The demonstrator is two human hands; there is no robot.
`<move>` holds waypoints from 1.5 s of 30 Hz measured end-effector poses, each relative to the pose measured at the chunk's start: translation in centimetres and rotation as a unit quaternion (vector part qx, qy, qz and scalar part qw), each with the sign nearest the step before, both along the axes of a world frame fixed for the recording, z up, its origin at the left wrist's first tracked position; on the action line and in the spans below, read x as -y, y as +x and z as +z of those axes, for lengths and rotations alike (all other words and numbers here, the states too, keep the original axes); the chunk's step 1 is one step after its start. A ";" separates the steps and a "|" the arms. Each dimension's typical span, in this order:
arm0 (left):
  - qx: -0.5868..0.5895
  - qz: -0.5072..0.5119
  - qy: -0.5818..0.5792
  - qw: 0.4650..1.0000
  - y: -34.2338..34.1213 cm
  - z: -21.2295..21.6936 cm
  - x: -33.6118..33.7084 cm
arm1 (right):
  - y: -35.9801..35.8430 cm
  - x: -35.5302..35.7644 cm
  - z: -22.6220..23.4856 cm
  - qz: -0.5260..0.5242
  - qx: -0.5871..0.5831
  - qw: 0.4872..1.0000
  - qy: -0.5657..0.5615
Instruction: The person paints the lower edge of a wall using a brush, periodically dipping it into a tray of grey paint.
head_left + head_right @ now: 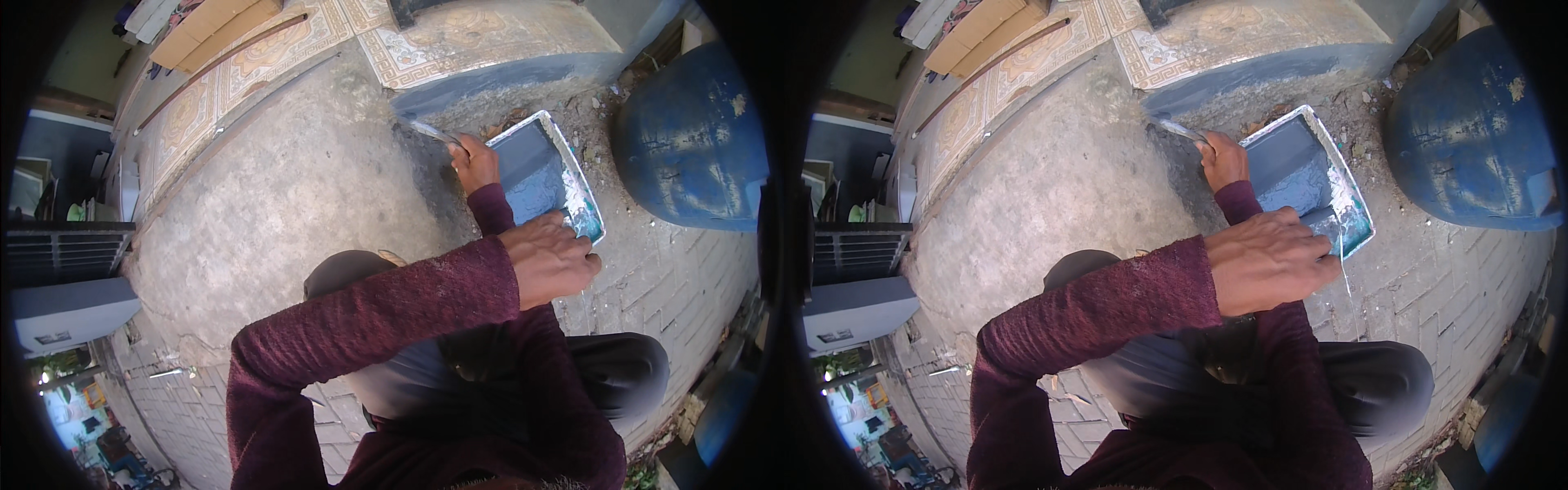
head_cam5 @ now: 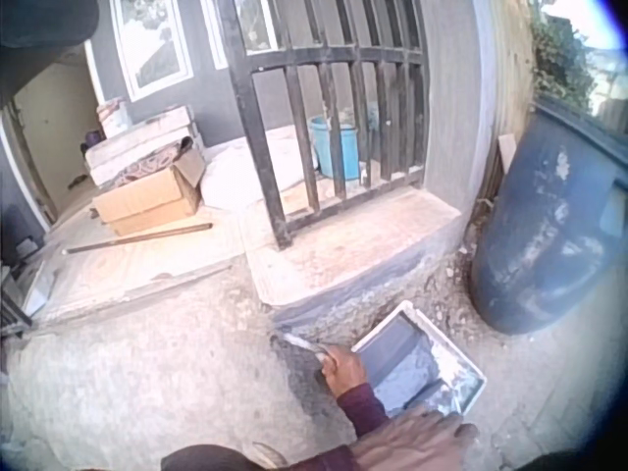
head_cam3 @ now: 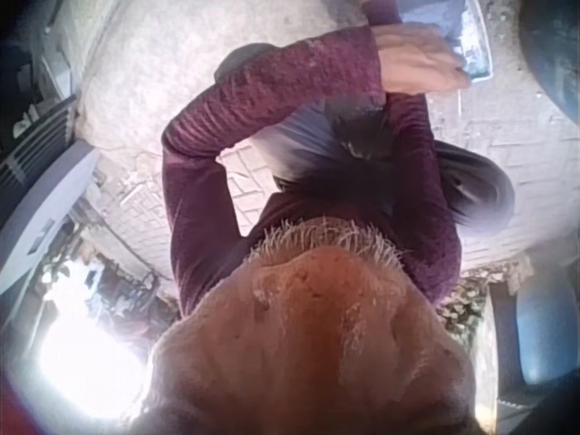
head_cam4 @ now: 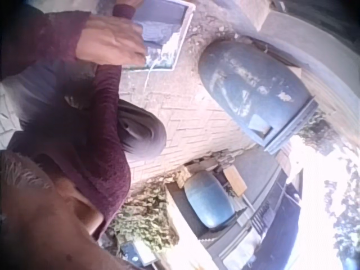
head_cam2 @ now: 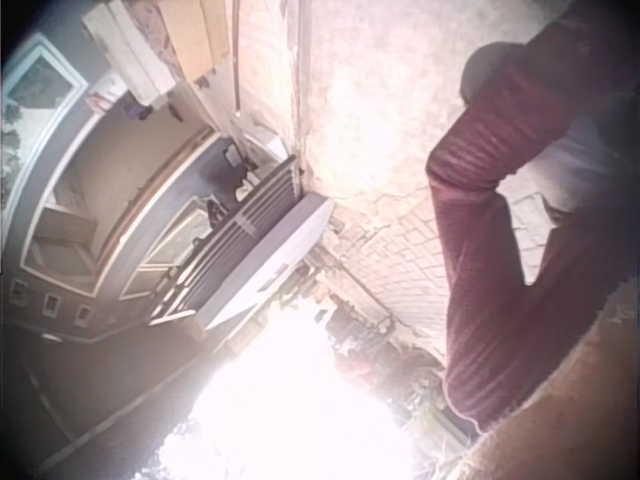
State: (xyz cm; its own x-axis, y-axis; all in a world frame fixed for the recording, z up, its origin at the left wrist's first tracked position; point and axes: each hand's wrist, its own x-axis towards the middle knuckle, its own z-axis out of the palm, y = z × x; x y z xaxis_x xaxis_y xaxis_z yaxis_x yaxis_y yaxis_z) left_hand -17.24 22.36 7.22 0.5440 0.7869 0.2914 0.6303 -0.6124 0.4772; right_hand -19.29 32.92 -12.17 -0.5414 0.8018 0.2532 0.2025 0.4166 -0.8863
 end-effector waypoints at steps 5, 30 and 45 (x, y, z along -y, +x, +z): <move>-0.008 0.007 -0.023 1.000 -0.5 -0.2 -0.1 | -0.8 -0.9 0.2 0.012 0.035 0.998 -0.059; 0.008 -0.002 -0.035 0.999 -0.6 -0.5 -0.2 | 1.7 1.3 -2.6 -0.137 -0.024 0.990 -0.026; -0.005 -0.008 -0.046 0.999 -1.1 0.7 0.0 | 2.0 -3.3 -2.0 -0.203 -0.101 0.974 -0.022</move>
State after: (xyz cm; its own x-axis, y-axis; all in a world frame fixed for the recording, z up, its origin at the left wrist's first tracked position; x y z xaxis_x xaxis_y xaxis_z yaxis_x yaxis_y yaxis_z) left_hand -18.30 22.36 7.91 0.5593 0.8012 0.2127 0.6254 -0.5763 0.5261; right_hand -17.24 36.25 -14.20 -0.1194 0.9520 0.2819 0.1624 0.2988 -0.9404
